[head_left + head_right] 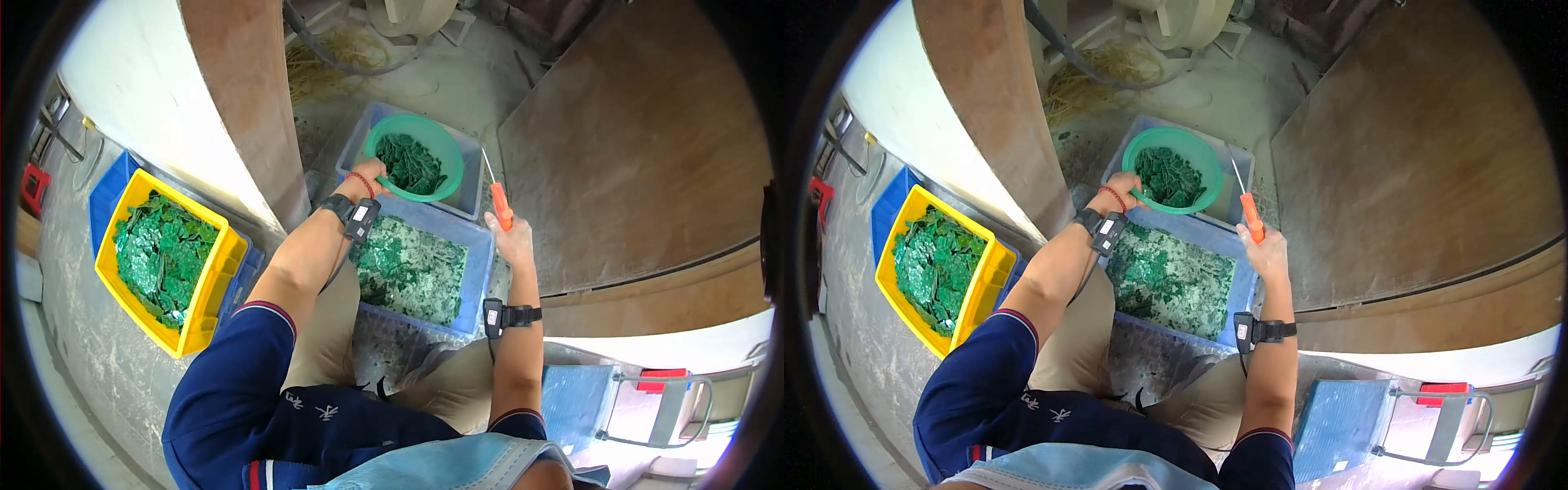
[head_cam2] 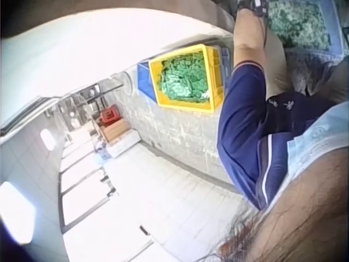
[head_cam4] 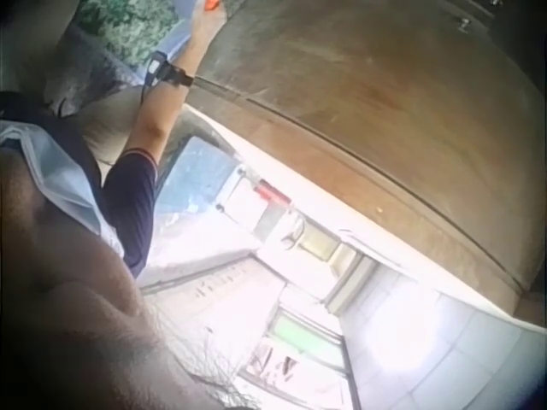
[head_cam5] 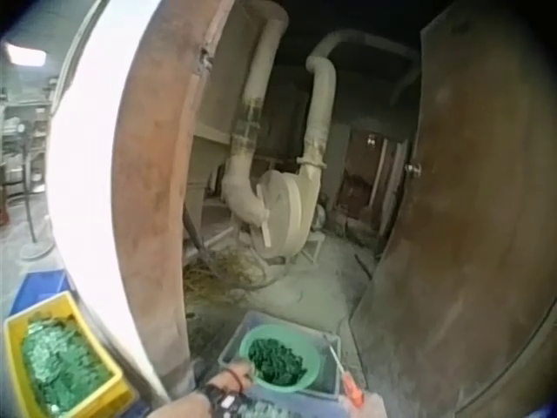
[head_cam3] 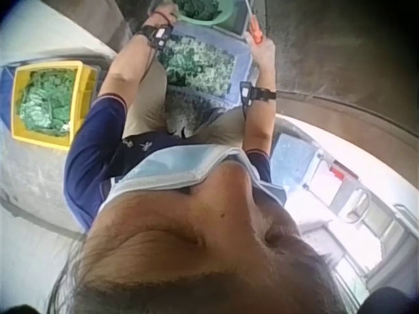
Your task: Sifting and cleaning green plastic fragments using a sieve and an air nozzle.
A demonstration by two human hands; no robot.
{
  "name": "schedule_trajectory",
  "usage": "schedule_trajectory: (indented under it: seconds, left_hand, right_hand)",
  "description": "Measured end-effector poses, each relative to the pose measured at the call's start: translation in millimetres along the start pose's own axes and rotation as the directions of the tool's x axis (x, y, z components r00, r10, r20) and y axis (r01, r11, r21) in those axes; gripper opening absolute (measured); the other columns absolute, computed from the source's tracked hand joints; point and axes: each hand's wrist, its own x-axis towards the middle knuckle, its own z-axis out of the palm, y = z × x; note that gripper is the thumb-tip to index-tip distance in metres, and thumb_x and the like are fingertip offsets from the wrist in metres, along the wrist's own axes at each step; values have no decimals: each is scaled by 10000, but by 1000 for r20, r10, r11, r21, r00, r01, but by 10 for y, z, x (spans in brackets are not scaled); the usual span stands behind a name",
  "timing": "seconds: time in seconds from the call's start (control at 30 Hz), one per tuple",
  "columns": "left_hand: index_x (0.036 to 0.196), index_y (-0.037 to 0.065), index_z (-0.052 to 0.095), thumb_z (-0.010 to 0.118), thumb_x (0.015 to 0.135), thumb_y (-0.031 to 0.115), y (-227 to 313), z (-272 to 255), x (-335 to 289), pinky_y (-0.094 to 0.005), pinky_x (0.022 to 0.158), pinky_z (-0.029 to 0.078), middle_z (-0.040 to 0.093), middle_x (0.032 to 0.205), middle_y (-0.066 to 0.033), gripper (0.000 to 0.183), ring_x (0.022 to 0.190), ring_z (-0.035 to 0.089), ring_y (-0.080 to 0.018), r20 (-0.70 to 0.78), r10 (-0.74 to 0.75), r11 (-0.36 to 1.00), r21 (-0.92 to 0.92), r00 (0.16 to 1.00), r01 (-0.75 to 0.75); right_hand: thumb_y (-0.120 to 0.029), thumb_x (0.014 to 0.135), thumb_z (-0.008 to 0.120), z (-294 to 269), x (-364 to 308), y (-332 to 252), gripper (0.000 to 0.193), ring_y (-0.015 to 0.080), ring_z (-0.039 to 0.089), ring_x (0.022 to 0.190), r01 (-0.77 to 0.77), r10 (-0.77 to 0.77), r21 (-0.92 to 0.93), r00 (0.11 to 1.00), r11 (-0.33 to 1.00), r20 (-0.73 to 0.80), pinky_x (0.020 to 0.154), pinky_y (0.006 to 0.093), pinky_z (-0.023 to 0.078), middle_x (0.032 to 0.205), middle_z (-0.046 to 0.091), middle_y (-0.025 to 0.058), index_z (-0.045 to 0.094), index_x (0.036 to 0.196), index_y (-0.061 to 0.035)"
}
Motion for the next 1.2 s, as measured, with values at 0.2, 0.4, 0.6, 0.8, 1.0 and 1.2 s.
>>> schedule_trajectory:
  seconds: [0.2,0.4,0.6,0.8,1.0,1.2]
  left_hand:
    - [1026,2,405,437,673,-77,74,55,66,-552,650,456,430,1014,-208,363,878,501,-378,181,296,954,-108,938,-280]
    - [1046,-51,345,410,671,-100,29,-83,159,-637,726,427,367,1053,-259,384,913,475,-471,207,80,976,-217,975,-34]
    - [1027,-33,348,396,641,-113,11,-170,214,-631,697,439,380,964,-217,396,847,497,-472,101,-10,996,-89,995,19]
    - [1031,23,402,398,598,-110,41,-100,145,-552,597,471,420,890,-164,454,782,522,-389,139,156,988,-5,978,-157]
    - [1045,44,431,405,591,-111,58,-43,24,-528,565,464,443,900,-144,480,763,526,-359,172,215,976,-57,961,-208]
    - [968,-4,436,421,616,-125,73,8,-78,-552,629,470,439,902,-138,372,765,532,-337,154,226,971,47,962,-236]
  right_hand:
    - [-369,745,628,-33,-9,36,396,361,576,681,69,-59,101,993,992,-97,636,393,445,692,579,214,601,841,14]
    - [-397,740,622,5,-9,72,420,383,582,723,-5,5,-46,1000,999,11,650,405,450,715,587,230,604,840,10]
    - [-438,732,614,-1,-30,112,470,380,587,734,-43,47,-32,991,999,123,662,409,450,722,589,243,610,788,29]
    - [-433,722,623,-29,-36,84,475,374,592,749,-54,109,-206,958,977,265,670,408,450,736,596,248,620,820,32]
    - [-448,719,613,-17,-28,118,505,402,583,793,-99,120,-90,953,991,277,695,429,450,757,586,284,616,810,49]
    - [-387,730,624,194,-40,103,426,367,583,673,57,-12,-223,980,973,200,614,405,434,653,567,220,585,757,37]
